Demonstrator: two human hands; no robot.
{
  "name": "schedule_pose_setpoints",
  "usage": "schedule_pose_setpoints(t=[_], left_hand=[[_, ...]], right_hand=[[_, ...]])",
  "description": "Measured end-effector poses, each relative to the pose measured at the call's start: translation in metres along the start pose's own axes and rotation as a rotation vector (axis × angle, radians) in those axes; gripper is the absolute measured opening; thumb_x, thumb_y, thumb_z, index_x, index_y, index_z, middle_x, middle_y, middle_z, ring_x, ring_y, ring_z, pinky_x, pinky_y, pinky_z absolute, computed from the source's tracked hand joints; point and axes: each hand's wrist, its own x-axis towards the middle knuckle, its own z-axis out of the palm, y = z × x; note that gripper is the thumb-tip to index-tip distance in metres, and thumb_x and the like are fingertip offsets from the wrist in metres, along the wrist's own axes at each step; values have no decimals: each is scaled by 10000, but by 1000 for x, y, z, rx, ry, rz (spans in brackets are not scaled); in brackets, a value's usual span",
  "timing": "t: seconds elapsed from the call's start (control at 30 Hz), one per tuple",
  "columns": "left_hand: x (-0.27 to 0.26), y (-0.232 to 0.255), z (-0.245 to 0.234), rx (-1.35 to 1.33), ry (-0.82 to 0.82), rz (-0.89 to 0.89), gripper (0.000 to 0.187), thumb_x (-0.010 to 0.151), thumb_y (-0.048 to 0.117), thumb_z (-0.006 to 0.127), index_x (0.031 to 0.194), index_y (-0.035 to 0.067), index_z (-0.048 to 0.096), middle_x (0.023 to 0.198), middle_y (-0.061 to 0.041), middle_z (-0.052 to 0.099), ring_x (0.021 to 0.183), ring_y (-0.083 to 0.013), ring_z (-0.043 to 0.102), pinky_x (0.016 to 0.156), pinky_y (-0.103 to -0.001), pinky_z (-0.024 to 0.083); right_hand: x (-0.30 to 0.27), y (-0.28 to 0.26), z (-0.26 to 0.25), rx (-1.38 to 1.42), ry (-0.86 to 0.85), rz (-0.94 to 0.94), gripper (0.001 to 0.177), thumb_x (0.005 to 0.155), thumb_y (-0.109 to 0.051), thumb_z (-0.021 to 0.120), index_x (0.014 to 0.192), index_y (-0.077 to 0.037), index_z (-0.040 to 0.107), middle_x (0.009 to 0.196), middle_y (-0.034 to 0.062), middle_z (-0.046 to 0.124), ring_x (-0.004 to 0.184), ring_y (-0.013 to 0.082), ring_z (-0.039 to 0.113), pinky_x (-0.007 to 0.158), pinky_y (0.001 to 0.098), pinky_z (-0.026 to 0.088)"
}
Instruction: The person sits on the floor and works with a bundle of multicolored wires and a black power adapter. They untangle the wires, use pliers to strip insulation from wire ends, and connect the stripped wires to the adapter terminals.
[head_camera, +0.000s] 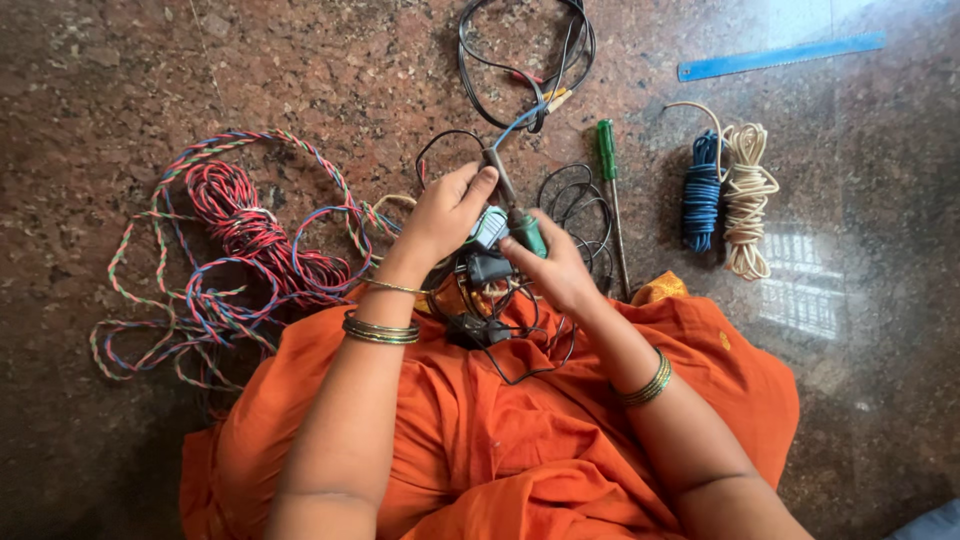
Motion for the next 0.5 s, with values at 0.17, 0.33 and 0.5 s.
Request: schedule_pose_setpoints(t=[0.17,0.33,0.5], left_hand=[[5,-13,13,-384,33,22,484,1088,509,465,1012,83,683,812,45,565,729,-66,487,653,-249,392],[4,-15,18,-610,204,-171,503,1088,573,522,759,192,520,704,92,462,616,-18,402,551,-205,270],[-4,5,20,-904,434,-281,461,1003,520,625,677,210,524,589,79,502,469,-27,432,429,-228,280]], right_hand=[[1,-17,-8,-633,335,-365,449,857,-377,760,1084,-61,536,895,181,676,808,391,669,688,486,504],[1,-9,5,-384,130,-223,380,882,-357,729,1065,-77,549,856,102,646,764,283,645,683,423,510],[-13,2,24,433,-259,126,328,964,-374,683,971,-82,533,726,21,491,609,136,434,540,296,356]])
